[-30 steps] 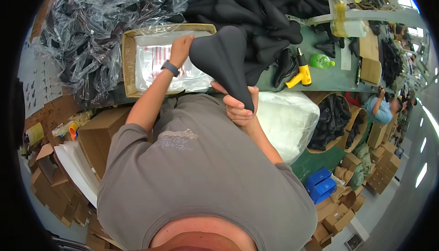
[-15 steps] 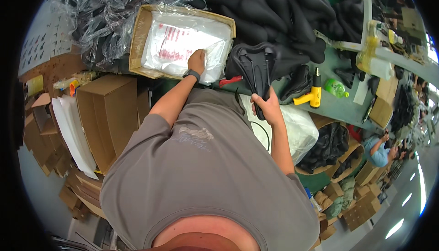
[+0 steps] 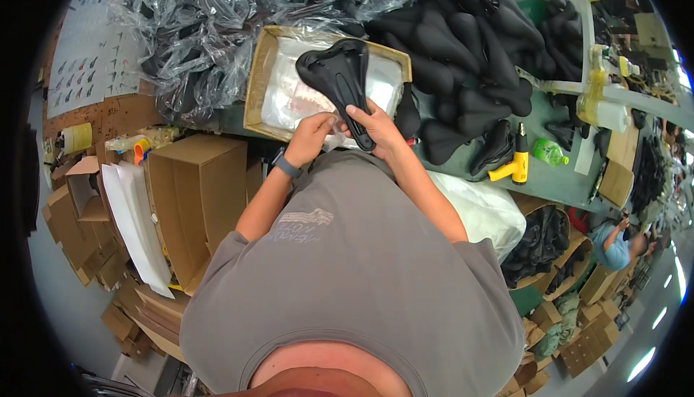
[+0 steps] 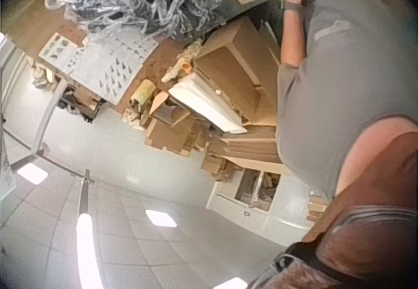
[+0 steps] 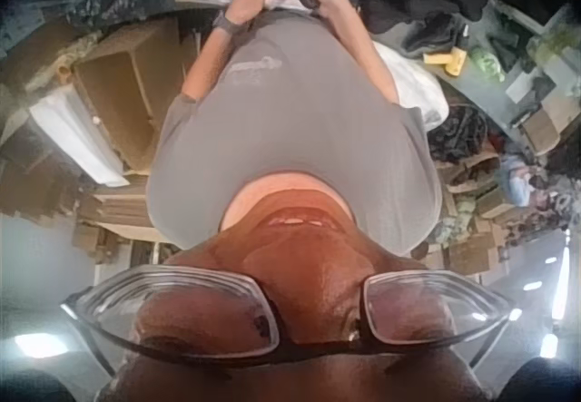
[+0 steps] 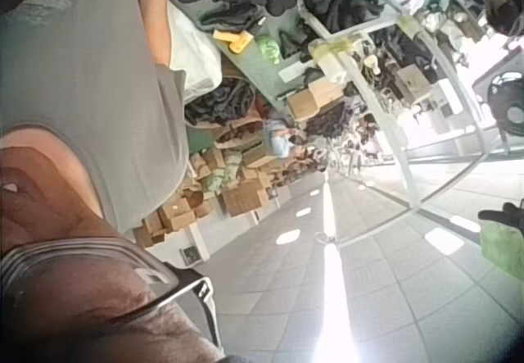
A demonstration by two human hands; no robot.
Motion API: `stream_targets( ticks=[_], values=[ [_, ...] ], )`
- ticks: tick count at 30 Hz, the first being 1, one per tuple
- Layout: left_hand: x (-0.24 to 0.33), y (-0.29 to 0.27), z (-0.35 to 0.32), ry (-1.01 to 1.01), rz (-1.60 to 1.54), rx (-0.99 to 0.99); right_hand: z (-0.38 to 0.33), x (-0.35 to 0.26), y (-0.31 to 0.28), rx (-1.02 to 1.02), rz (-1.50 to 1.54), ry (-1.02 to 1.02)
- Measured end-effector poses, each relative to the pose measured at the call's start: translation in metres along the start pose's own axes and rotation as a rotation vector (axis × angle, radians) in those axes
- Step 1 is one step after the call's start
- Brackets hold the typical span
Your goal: Packing bicycle seats into a cardboard box, sealing the box with tape, and stacking it.
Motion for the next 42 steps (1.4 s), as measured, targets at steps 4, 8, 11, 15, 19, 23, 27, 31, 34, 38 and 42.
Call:
stream_targets(
  ticks=[4, 8, 11, 15, 19, 23, 27, 31, 34, 38, 42],
  values=[
    [-0.002, -0.064, -0.029, -0.050, -1.075, 0.350, -0.021, -0.025, 0.031, 0.048, 0.102, -0.165],
    [0.031, -0.133, -0.020, -0.036, -1.209, 0.461, -0.053, -0.039, 0.028, -0.011, 0.486, -0.317],
    [0.037, -0.125, -0.006, -0.172, -0.866, 0.163, -0.075, -0.064, 0.038, -0.005, -0.156, -0.360],
    [0.171, -0.107, 0.028, 0.346, -0.167, 0.237, -0.118, -0.105, 0.060, 0.456, -1.197, -0.647],
    [0.227, 0.021, -0.015, 0.540, -0.193, -0.790, -0.106, -0.091, -0.009, 0.620, -0.317, -0.531],
    [0.161, 0.036, 0.054, 0.121, -0.291, -0.617, -0.100, -0.122, -0.039, 0.590, -0.177, -0.623],
    [0.168, 0.017, 0.144, 0.116, 0.000, -0.081, -0.129, -0.196, 0.031, 0.031, -1.058, -0.744],
    [0.203, -0.072, 0.238, 0.060, -0.562, 0.203, -0.155, -0.324, -0.122, 0.675, -0.794, -0.968],
    [0.208, -0.167, 0.290, 0.279, -0.364, 0.581, -0.141, -0.391, -0.276, 1.159, -1.251, -0.824],
    [0.203, -0.180, 0.266, 0.282, 0.099, 0.922, -0.088, -0.455, -0.413, 1.376, -1.505, -0.653],
    [0.266, -0.082, 0.209, 0.546, 0.686, 1.189, -0.035, -0.471, -0.467, 1.268, -1.688, -0.455]
  ],
)
Point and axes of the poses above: each hand's wrist, its own z-axis towards the middle knuckle, its own y-axis out of the palm, x = y × z, the point moved 10 cm from there along z, towards the middle knuckle, and after that the axes turned 5 degrees about y, right-handed, at the moved point
